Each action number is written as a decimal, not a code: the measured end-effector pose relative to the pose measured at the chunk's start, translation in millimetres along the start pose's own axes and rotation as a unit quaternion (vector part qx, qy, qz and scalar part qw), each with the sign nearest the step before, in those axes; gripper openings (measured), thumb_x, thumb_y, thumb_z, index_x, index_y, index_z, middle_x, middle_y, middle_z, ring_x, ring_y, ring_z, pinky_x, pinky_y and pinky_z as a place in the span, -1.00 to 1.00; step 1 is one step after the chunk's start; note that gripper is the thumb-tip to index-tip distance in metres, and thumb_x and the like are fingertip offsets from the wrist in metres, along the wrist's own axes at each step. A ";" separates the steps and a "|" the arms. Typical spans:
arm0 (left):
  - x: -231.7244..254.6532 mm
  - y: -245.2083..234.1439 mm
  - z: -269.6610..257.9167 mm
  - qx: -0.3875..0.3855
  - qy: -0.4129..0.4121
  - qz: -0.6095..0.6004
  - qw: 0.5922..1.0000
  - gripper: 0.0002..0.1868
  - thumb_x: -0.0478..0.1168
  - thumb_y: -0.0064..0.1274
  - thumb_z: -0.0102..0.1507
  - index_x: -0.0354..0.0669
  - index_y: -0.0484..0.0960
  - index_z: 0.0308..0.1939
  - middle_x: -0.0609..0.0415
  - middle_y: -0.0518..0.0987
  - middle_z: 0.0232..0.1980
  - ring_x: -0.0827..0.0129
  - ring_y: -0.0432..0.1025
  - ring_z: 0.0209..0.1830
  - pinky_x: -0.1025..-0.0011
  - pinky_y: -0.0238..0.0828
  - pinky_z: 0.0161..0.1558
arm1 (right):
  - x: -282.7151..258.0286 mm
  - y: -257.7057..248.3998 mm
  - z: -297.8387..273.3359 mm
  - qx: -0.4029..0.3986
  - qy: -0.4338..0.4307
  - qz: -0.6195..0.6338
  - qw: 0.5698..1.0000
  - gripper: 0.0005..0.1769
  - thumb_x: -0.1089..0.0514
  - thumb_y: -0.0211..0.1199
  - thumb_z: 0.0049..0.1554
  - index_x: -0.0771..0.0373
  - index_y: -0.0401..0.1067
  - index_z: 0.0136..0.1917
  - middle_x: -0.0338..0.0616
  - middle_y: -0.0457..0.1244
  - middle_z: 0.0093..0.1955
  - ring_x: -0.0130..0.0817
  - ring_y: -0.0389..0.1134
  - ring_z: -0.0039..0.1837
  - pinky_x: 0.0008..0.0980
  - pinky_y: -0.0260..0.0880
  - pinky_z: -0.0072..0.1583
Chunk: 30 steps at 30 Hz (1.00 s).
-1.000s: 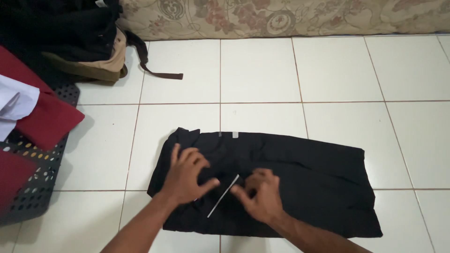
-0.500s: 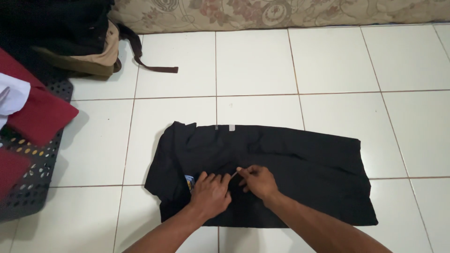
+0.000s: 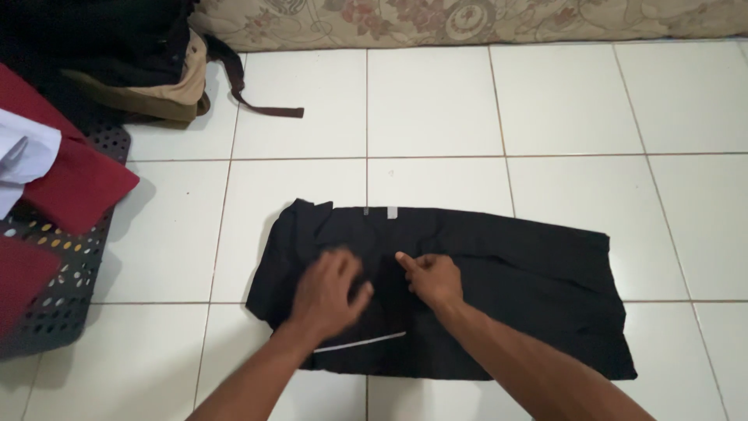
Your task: The person sorts through a pile of clothes on a bed, picking up a black shirt to inspect the tag before folding it on the floor. They then gather the folded shirt and move it along with other shirts and a jacket into different piles on the bed.
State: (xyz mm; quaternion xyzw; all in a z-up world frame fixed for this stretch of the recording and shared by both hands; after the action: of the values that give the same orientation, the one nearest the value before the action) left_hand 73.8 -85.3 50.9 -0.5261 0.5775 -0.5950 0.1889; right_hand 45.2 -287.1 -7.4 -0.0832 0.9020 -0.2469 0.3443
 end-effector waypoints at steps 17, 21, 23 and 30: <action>-0.2 17.5 48.4 0.063 0.057 0.105 0.991 -0.11 0.23 0.00 0.27 0.02 0.05 0.58 -0.16 -0.07 0.64 -0.05 -0.28 0.66 -0.01 -0.46 0.56 | -10.7 -50.6 -16.9 0.178 -0.321 -0.186 0.911 -0.60 -0.03 0.22 0.20 0.17 0.39 0.24 -0.01 0.27 0.22 -0.06 0.26 0.30 -0.03 0.29 0.28; 43.9 22.6 48.8 0.022 0.120 0.077 0.990 -0.10 0.27 -0.05 0.27 0.08 0.01 0.58 -0.16 -0.11 0.64 -0.07 -0.30 0.64 -0.02 -0.47 0.53 | 36.9 -74.7 13.1 0.221 -0.340 -0.365 0.838 -0.20 -0.28 -0.06 0.29 0.00 -0.15 0.67 0.11 -0.33 0.70 0.23 -0.44 0.67 0.38 -0.42 0.49; 43.6 41.2 56.9 -0.006 0.113 0.084 0.990 -0.07 0.30 -0.07 0.26 0.12 -0.02 0.61 -0.16 -0.17 0.67 -0.08 -0.34 0.65 -0.04 -0.50 0.50 | 73.6 -100.2 23.3 0.215 -0.292 -0.396 0.844 -0.18 -0.36 -0.19 0.28 -0.08 -0.24 0.67 0.07 -0.42 0.71 0.18 -0.51 0.68 0.35 -0.49 0.50; 72.8 30.3 63.6 -0.138 -0.009 0.187 0.973 -0.11 0.45 -0.21 0.35 0.04 0.03 0.57 -0.12 -0.21 0.69 0.00 -0.43 0.73 -0.07 -0.59 0.61 | 205.8 -214.5 33.8 0.187 -0.034 -0.534 0.824 -0.10 -0.53 -0.46 0.21 -0.22 -0.50 0.67 -0.21 -0.60 0.73 0.03 -0.65 0.69 0.31 -0.63 0.52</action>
State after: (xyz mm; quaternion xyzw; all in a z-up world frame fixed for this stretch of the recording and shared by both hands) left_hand 88.6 -184.9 39.8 -0.4351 0.7406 -0.4590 0.2270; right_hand -90.8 -551.4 -40.6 -0.4941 0.6409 -0.5529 0.1984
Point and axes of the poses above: each hand's wrist, its own z-axis towards the middle knuckle, its own y-axis out of the palm, x = y × z, the point moved 7 cm from there along z, towards the middle knuckle
